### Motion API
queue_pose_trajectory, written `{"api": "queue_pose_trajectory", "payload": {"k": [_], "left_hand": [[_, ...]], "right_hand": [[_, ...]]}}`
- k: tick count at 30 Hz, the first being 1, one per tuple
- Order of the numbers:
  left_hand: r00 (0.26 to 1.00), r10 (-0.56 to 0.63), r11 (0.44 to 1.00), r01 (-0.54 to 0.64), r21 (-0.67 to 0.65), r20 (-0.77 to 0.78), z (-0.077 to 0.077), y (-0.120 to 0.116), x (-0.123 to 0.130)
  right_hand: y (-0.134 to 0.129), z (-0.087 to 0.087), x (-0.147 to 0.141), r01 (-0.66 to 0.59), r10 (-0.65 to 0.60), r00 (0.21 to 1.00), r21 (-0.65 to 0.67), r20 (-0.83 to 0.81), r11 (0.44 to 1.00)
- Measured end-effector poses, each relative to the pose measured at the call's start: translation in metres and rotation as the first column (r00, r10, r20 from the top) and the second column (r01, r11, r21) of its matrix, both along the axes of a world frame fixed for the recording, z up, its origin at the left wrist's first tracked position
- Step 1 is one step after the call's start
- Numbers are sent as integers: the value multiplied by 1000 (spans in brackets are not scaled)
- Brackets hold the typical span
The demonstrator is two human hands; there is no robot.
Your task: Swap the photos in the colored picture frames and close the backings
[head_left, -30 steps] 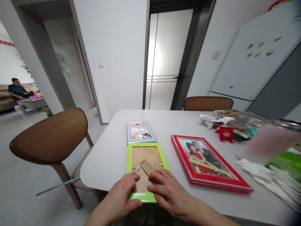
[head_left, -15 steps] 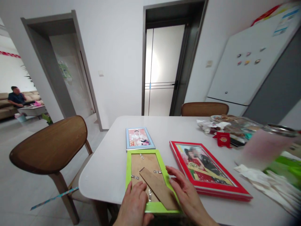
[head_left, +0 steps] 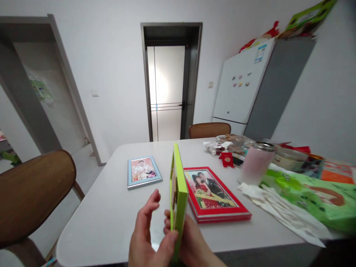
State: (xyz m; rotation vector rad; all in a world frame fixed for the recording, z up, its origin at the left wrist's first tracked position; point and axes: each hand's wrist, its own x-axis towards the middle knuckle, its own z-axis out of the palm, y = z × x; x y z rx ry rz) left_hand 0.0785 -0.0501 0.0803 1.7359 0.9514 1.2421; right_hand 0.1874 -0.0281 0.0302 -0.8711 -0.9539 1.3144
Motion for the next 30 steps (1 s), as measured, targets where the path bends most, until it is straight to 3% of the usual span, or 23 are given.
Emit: {"api": "queue_pose_trajectory", "payload": {"k": [3, 5, 9, 12, 16, 22, 24, 26, 30], "left_hand": [[977, -116, 990, 129, -62, 181, 11, 11, 23], [934, -194, 962, 241, -128, 301, 7, 21, 42], [907, -249, 935, 316, -159, 340, -24, 38, 79], [964, -217, 957, 241, -164, 150, -50, 46, 97], [989, -149, 977, 146, -156, -7, -64, 52, 103], [979, -205, 966, 202, -161, -6, -62, 45, 93], [975, -208, 973, 199, -119, -72, -63, 41, 89], [955, -149, 989, 145, -36, -255, -63, 45, 82], [857, 67, 995, -22, 93, -511, -58, 88, 53]], "right_hand": [[8, 19, 64, 205, -196, 973, -74, 119, 976], [15, 27, 111, 255, -211, 934, -125, 287, 959], [29, 27, 186, 443, -321, 687, -24, 652, 896], [39, 15, 215, 458, -311, 596, 5, 740, 889], [49, -4, 230, 450, -284, 500, 35, 818, 892], [49, -15, 236, 448, -228, 290, 79, 929, 891], [48, -12, 236, 447, -209, 240, 83, 948, 891], [46, -5, 232, 462, -198, 182, 94, 963, 882], [38, 18, 193, 399, -346, 57, 296, 936, 868]]}}
